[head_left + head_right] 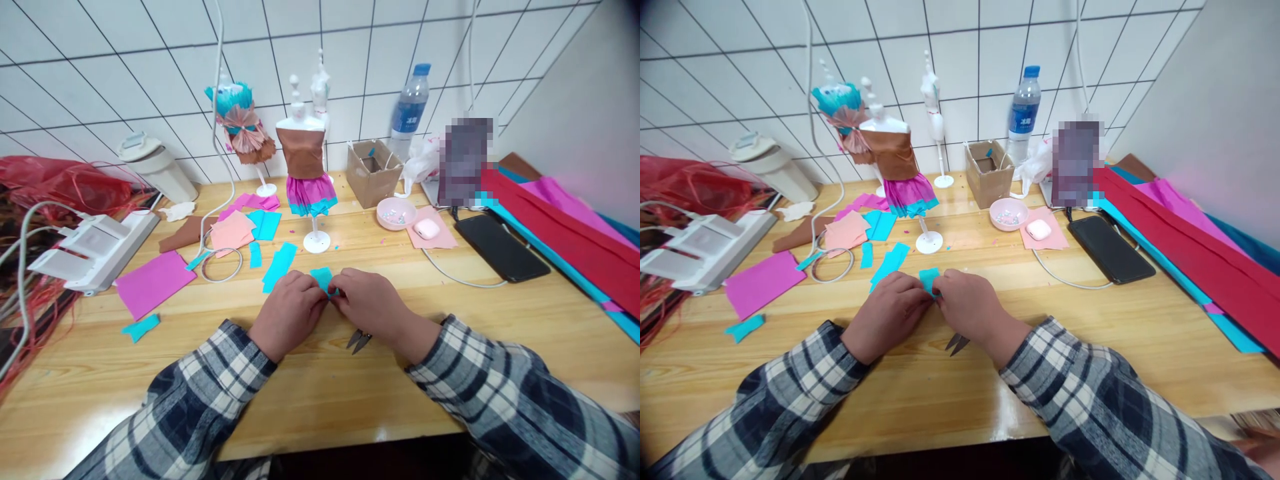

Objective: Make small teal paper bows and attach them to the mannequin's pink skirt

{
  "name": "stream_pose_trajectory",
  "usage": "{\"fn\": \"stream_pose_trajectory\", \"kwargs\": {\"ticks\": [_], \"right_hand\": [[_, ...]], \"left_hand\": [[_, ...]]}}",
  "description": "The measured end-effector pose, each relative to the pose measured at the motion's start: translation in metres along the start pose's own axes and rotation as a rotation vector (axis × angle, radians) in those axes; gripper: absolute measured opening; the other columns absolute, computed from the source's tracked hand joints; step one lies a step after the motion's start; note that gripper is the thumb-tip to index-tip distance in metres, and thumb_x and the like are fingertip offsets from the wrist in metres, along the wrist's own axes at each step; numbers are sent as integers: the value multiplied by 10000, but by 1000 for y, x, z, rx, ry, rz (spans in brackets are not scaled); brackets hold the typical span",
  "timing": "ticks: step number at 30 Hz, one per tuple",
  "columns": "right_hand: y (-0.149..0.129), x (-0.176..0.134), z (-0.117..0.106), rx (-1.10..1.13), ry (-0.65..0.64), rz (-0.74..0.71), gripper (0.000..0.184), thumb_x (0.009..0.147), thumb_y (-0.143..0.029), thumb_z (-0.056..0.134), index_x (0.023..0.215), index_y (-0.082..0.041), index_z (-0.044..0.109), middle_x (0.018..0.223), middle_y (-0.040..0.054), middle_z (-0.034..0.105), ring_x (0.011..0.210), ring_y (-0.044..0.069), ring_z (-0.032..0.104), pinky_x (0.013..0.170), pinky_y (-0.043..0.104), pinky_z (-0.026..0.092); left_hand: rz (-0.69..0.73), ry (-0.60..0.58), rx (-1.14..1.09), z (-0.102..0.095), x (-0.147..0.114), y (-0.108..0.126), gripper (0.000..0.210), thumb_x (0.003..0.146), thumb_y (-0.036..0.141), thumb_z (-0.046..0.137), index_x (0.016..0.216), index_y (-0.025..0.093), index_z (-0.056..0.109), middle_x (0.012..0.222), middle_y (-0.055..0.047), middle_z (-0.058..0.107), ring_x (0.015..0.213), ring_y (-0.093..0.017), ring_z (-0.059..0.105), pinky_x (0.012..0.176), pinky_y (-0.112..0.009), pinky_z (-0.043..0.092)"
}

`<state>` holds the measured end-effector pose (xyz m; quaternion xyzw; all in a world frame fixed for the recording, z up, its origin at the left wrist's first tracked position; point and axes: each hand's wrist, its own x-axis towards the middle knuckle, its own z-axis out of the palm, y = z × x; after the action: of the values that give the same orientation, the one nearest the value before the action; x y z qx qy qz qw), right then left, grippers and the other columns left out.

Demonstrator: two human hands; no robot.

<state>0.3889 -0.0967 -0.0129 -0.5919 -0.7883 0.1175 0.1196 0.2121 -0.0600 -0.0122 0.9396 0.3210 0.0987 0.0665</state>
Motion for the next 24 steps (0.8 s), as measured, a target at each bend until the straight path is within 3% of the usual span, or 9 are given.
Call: {"fn": "stream_pose_trajectory", "kwargs": {"ticks": [11, 19, 24], "right_hand": [[-2, 1, 2, -17, -38, -15, 194, 915, -249, 473, 878, -204, 658, 860, 20, 641, 789, 160, 601, 627, 269, 354], [1, 3, 2, 1, -19, -5, 137, 886, -234, 520, 937, -230, 647, 868, 5, 635, 790, 155, 602, 638, 261, 366], [2, 3, 3, 2, -37, -20, 136, 894, -256, 522, 887, -233, 656, 862, 2, 636, 805, 157, 605, 654, 263, 368]], "left_hand": [[-53, -31, 1, 4, -4, -4, 212, 928, 256, 480, 955, 201, 682, 833, -48, 674, 853, -216, 574, 789, -380, 438], [-11, -3, 17, 0, -2, -1, 227, 927, 218, 465, 871, 193, 684, 893, -61, 652, 908, -213, 549, 831, -380, 435], [-33, -30, 39, 2, -3, -3, 242, 930, 230, 464, 839, 187, 684, 795, -53, 663, 837, -217, 568, 787, -384, 443]]}}
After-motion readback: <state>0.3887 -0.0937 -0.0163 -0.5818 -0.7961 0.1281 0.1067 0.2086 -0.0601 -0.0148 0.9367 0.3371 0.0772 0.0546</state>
